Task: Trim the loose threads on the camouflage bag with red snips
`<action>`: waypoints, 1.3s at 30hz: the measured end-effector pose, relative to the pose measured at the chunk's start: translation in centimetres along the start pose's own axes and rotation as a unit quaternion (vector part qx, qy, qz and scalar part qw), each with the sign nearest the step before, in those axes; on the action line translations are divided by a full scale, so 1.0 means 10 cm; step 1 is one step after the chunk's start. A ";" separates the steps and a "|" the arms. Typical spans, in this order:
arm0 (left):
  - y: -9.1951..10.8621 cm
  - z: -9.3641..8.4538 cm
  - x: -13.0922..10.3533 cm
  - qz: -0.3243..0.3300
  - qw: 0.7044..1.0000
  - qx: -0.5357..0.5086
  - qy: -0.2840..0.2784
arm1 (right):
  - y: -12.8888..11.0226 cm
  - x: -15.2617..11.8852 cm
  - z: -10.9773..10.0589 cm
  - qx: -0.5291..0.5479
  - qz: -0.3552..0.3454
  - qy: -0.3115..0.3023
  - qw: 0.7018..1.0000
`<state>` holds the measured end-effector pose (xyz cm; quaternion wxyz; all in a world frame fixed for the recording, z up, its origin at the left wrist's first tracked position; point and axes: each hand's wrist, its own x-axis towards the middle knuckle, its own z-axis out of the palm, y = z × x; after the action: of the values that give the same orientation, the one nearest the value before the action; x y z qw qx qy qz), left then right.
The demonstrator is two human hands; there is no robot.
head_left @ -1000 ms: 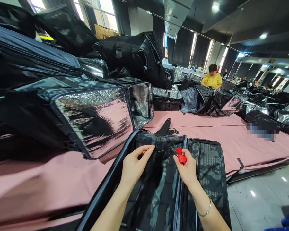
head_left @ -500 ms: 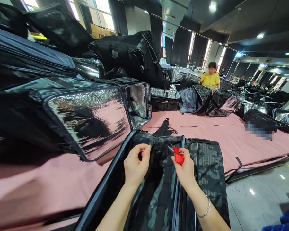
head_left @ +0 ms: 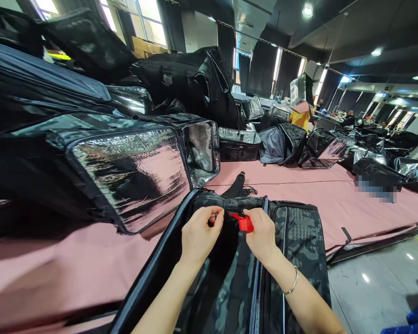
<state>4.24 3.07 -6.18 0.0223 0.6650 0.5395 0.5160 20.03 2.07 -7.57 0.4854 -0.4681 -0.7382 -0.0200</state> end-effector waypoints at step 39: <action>0.03 -0.14 0.02 -0.055 0.993 -0.103 -0.036 | 0.03 0.06 -0.08 0.030 0.045 -0.021 0.998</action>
<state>3.37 2.40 -5.20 0.1381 0.6466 0.5177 0.5429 20.75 2.28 -6.90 0.4841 -0.4862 -0.7268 0.0335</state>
